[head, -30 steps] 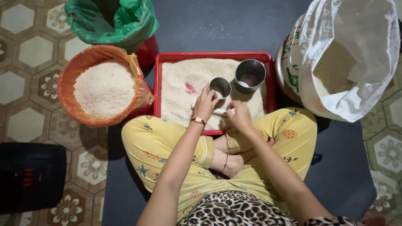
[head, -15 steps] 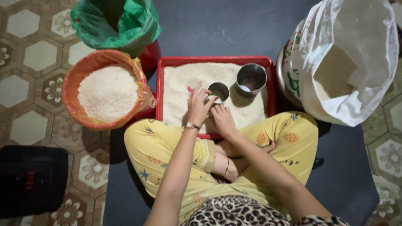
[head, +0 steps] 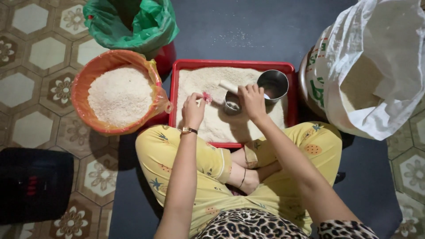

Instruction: The person scoops flour from a red tray into a metal cup and pours it into a second metal cup, repeating the process to sift the flour. The person occasionally uses their hand to gather flour from the tray.

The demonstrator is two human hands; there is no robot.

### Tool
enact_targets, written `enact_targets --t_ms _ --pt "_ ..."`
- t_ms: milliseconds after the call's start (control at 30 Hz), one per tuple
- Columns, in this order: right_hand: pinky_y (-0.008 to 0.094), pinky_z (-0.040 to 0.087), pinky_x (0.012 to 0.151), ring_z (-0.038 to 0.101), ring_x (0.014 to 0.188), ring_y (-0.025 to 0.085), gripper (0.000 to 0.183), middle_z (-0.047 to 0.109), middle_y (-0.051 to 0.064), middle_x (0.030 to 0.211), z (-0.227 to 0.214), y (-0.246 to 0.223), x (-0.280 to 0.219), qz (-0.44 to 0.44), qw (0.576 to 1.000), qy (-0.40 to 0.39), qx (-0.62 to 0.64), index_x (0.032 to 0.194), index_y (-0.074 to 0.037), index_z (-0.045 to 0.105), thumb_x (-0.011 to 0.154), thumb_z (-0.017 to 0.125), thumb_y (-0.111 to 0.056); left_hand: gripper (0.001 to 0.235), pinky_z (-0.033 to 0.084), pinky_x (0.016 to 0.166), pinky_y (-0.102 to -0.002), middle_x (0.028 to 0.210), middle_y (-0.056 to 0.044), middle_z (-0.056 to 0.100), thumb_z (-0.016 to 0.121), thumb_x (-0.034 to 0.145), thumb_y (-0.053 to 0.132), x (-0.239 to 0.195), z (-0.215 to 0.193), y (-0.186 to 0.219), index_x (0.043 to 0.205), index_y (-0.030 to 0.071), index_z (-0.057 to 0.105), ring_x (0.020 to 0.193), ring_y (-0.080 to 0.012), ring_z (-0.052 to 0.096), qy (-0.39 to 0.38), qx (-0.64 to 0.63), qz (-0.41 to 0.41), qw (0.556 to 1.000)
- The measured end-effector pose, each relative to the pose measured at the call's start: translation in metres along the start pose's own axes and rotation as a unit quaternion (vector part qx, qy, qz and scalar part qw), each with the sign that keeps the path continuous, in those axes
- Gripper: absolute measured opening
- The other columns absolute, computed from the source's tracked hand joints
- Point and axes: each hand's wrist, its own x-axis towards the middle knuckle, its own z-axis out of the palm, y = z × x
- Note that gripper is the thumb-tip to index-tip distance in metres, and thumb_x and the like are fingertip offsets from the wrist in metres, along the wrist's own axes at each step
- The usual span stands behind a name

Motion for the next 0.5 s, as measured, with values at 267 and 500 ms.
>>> enact_targets --t_ms 267,500 --pt "0.038 0.04 0.085 0.053 0.097 0.024 0.043 0.058 0.003 0.106 -0.055 -0.034 -0.062 -0.014 0.994 -0.052 0.093 0.127 -0.023 0.06 0.091 0.07 -0.043 0.016 0.057 0.088 -0.047 0.108 -0.006 0.072 0.061 0.096 0.034 0.001 0.005 0.015 0.106 0.023 0.067 0.102 -0.0287 0.072 -0.02 0.001 -0.022 1.0" --pt "0.056 0.052 0.09 0.061 0.111 0.05 0.028 0.052 0.025 0.139 -0.029 -0.03 -0.04 0.2 0.945 -0.157 0.206 0.111 -0.017 0.066 0.089 0.079 -0.027 0.016 0.057 0.088 -0.048 0.106 -0.006 0.075 0.06 0.098 0.038 -0.002 0.006 0.017 0.103 0.024 0.066 0.104 -0.0325 0.072 -0.051 -0.01 -0.046 0.998"
